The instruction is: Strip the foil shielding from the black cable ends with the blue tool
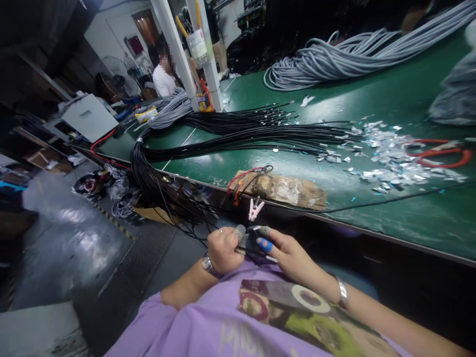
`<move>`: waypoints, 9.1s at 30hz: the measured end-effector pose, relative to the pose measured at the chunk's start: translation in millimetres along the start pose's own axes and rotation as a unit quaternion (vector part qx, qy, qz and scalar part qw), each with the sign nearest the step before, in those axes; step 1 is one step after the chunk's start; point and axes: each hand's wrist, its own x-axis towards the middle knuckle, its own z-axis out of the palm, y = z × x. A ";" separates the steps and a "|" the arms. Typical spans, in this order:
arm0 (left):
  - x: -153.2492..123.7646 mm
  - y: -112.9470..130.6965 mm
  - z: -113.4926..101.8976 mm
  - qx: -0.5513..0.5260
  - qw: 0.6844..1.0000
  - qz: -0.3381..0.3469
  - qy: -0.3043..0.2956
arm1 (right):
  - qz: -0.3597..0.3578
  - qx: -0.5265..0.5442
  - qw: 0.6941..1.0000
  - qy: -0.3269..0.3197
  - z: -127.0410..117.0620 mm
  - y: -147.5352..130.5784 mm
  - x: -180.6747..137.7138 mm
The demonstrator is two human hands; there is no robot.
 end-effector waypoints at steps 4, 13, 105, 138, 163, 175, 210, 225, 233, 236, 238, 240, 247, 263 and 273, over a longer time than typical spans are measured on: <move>-0.5 -0.2 -0.6 0.000 1.000 0.007 0.016 | -0.017 0.001 1.000 0.006 0.7 1.1 -1.5; 0.4 4.3 -3.1 -0.016 1.000 -0.015 0.008 | -0.014 -0.027 1.000 0.008 1.4 4.6 -2.8; 14.6 10.0 -17.0 -0.356 0.854 -0.163 -0.342 | 0.128 0.055 0.990 0.019 -1.2 21.7 7.4; 21.0 17.0 -12.2 -0.444 0.813 -0.259 -0.272 | 0.088 -0.011 0.995 -0.054 -0.6 32.1 11.5; 21.2 7.2 -7.7 -0.433 0.766 -0.442 -0.173 | 0.044 0.040 0.996 -0.072 -2.5 2.9 1.2; 11.5 10.7 -13.3 -0.409 0.798 -0.411 -0.164 | 0.040 0.011 0.999 -0.008 -0.2 8.1 16.5; 11.5 8.3 -2.2 -0.399 0.800 -0.377 -0.245 | 0.120 0.219 0.967 0.055 9.6 16.3 15.1; 10.8 8.2 -6.9 -0.383 0.806 -0.394 -0.219 | 0.188 0.231 0.951 0.078 6.9 15.3 12.7; 7.3 5.5 -8.6 -0.407 0.782 -0.425 -0.205 | 0.188 0.285 0.940 0.019 14.1 9.1 12.2; 7.8 8.9 -8.8 -0.401 0.784 -0.419 -0.219 | 0.171 0.270 0.947 0.028 15.3 10.9 13.1; 9.4 11.4 -9.9 -0.399 0.789 -0.405 -0.234 | 0.160 0.249 0.954 0.040 15.9 13.0 13.5; 11.3 13.1 -11.1 -0.404 0.794 -0.382 -0.249 | 0.160 0.235 0.958 0.047 17.0 15.0 13.8; 12.9 15.2 -13.2 -0.431 0.735 -0.428 -0.300 | 0.224 0.295 0.928 0.047 17.0 17.9 14.6; 17.6 20.2 -12.4 -0.429 0.753 -0.440 -0.235 | 0.181 0.301 0.936 0.007 11.9 8.5 9.9; 10.8 13.4 -10.0 -0.434 0.740 -0.451 -0.247 | 0.190 0.331 0.924 -0.004 12.4 11.5 9.7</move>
